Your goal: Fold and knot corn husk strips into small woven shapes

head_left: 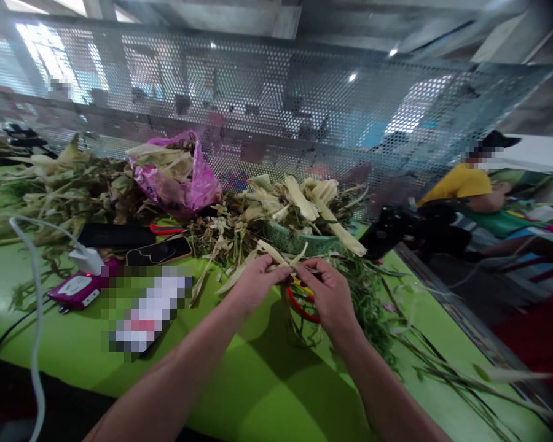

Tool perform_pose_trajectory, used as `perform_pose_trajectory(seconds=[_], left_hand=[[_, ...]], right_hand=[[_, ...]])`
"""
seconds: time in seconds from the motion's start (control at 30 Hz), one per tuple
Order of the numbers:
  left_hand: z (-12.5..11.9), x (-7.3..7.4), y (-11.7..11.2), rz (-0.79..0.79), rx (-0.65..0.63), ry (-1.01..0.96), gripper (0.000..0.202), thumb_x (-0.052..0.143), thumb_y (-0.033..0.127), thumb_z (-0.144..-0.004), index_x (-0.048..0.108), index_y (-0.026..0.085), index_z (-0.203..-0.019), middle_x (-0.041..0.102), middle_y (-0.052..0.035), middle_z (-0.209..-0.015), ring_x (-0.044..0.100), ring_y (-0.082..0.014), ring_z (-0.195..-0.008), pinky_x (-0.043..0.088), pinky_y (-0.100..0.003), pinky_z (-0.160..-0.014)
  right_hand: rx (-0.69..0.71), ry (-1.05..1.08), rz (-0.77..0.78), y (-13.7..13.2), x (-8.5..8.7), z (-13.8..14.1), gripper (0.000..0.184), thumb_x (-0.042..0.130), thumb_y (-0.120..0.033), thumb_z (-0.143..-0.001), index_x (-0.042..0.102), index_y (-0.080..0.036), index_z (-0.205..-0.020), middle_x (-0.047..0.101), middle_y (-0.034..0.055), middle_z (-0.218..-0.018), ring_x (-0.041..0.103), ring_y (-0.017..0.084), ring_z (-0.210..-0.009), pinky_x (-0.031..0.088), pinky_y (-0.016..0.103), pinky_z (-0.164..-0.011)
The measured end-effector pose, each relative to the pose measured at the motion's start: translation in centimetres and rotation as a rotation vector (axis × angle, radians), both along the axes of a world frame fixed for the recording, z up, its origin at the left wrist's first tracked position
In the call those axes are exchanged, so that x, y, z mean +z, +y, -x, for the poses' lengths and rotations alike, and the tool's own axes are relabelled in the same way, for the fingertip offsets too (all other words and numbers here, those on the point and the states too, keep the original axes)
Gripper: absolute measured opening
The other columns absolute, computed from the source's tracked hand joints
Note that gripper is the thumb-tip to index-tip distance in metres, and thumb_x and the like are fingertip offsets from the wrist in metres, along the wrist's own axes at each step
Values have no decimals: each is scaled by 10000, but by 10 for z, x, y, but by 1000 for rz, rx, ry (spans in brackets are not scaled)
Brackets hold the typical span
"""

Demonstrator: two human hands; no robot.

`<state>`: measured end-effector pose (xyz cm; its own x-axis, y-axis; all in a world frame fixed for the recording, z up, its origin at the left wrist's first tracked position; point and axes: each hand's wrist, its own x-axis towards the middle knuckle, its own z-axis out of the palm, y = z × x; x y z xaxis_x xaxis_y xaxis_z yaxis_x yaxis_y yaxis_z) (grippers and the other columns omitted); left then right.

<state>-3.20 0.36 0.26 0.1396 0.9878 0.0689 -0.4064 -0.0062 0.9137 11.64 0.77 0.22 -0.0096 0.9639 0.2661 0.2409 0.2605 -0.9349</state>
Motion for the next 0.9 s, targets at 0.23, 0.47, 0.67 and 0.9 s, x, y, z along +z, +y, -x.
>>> perform_pose_trajectory(seconds=[0.23,0.47,0.67,0.9], left_hand=[[1,-3,1,-31,-1,52,180,734,256,-687,712,142,-825,674,-38,-763,560,-138,-703,423,-248,-718],[2,-4,2,-54,-42,138,145,712,275,-708,716,142,-769,656,-37,-704,546,-138,-658,425,-248,-686],[-3,-8,0,-126,-177,166,184,721,274,-707,735,167,-855,696,-56,-827,595,-177,-800,443,-270,-775],[4,-8,6,40,-7,-42,231,789,321,-635,720,149,-774,695,-47,-777,591,-133,-722,452,-252,-748]], right_hand=[[111,193,127,2,5,-3,240,734,-394,-710,673,-211,-853,681,20,-826,612,174,-757,488,322,-766],[111,128,63,1,6,-5,220,727,-404,-711,663,-200,-765,656,22,-766,589,181,-712,491,315,-694],[-2,26,-23,3,3,-6,220,716,-386,-712,630,-185,-694,579,3,-671,508,152,-643,433,276,-622],[77,-8,19,6,6,-9,261,705,-421,-733,650,-188,-839,647,21,-753,570,167,-688,451,290,-662]])
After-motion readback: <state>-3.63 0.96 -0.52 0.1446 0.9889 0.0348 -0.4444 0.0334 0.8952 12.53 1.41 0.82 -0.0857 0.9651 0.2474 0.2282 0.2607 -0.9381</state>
